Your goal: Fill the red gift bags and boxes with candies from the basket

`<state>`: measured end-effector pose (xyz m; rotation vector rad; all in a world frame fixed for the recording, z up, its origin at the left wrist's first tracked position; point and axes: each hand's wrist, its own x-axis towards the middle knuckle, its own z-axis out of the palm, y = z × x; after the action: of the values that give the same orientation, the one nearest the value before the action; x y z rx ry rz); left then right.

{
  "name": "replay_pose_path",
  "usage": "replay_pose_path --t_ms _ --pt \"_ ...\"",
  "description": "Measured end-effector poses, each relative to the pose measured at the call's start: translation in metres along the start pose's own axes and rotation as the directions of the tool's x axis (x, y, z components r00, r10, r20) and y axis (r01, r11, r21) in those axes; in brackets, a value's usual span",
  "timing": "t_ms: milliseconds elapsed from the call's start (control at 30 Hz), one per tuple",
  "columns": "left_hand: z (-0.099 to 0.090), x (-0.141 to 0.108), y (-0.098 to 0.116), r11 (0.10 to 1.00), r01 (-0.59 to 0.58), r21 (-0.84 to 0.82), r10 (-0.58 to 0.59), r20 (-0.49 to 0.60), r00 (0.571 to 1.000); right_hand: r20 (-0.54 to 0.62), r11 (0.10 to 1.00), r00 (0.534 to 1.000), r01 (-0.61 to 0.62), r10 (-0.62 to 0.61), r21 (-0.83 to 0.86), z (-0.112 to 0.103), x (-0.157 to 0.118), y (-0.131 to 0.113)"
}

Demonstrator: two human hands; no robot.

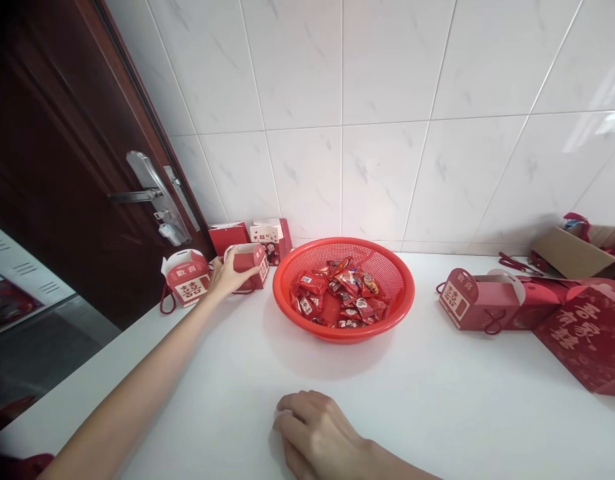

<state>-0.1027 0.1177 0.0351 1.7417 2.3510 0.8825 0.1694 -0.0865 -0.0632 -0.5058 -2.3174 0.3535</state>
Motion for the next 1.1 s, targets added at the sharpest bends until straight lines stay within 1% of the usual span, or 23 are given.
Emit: replay_pose_path --t_ms 133,233,333,400,500,567,633,700,767,833,867,933,1000,1033,1067,1100 --pt "-0.002 0.005 0.007 0.999 0.022 -0.039 -0.019 0.063 0.998 -0.001 1.0 1.0 -0.016 0.016 0.006 -0.001 0.0 -0.002" --pt "-0.003 0.005 0.005 0.997 0.009 -0.074 -0.006 0.041 0.999 0.005 0.999 0.999 -0.033 0.033 0.019 -0.002 0.0 -0.004" --pt "-0.009 -0.001 -0.002 0.991 -0.046 -0.125 0.047 0.006 0.999 0.0 0.999 0.999 -0.041 0.041 0.033 -0.002 0.0 -0.004" --pt "-0.017 -0.008 -0.011 0.983 -0.089 -0.158 0.091 0.003 0.996 -0.002 0.998 0.999 -0.046 0.046 0.045 -0.002 0.0 -0.003" --pt "-0.033 -0.025 -0.028 0.965 -0.145 -0.22 0.156 0.031 0.987 -0.008 0.995 0.997 -0.075 0.075 0.067 -0.002 0.0 -0.001" --pt "-0.047 -0.04 -0.041 0.914 -0.226 -0.336 0.268 0.084 0.96 -0.039 0.989 0.992 -0.119 0.123 0.092 -0.003 0.0 0.001" --pt "-0.063 -0.059 -0.049 0.874 -0.29 -0.391 0.353 0.098 0.931 -0.094 0.973 0.976 -0.181 0.196 0.142 -0.004 0.0 0.003" --pt "-0.08 -0.081 -0.051 0.852 -0.358 -0.383 0.44 0.148 0.886 -0.164 0.952 0.949 -0.235 0.268 0.196 -0.007 0.001 0.004" --pt "-0.095 -0.104 -0.045 0.848 -0.422 -0.321 0.502 0.226 0.835 -0.239 0.938 0.918 -0.266 0.317 0.221 -0.011 0.003 0.005" --pt "-0.105 -0.127 -0.032 0.832 -0.474 -0.288 0.553 0.348 0.757 -0.298 0.936 0.894 -0.277 0.334 0.217 -0.016 0.005 0.005" --pt "-0.107 -0.138 -0.024 0.817 -0.498 -0.29 0.576 0.405 0.71 -0.32 0.937 0.887 -0.276 0.334 0.214 -0.02 0.006 0.005" --pt "-0.105 -0.157 -0.008 0.775 -0.531 -0.342 0.628 0.515 0.584 -0.34 0.939 0.882 -0.261 0.325 0.222 -0.026 0.006 0.004" --pt "-0.097 -0.171 0.008 0.725 -0.55 -0.415 0.677 0.574 0.46 -0.343 0.938 0.883 -0.244 0.32 0.245 -0.032 0.005 0.004" --pt "-0.092 -0.175 0.014 0.693 -0.563 -0.45 0.707 0.575 0.41 -0.348 0.938 0.882 -0.239 0.318 0.253 -0.034 0.004 0.003" --pt "-0.087 -0.178 0.02 0.664 -0.576 -0.477 0.733 0.571 0.371 -0.359 0.938 0.877 -0.236 0.318 0.253 -0.036 0.003 0.004" --pt "-0.083 -0.179 0.025 0.645 -0.585 -0.49 0.746 0.567 0.348 -0.376 0.939 0.87 -0.237 0.319 0.247 -0.038 0.002 0.004"
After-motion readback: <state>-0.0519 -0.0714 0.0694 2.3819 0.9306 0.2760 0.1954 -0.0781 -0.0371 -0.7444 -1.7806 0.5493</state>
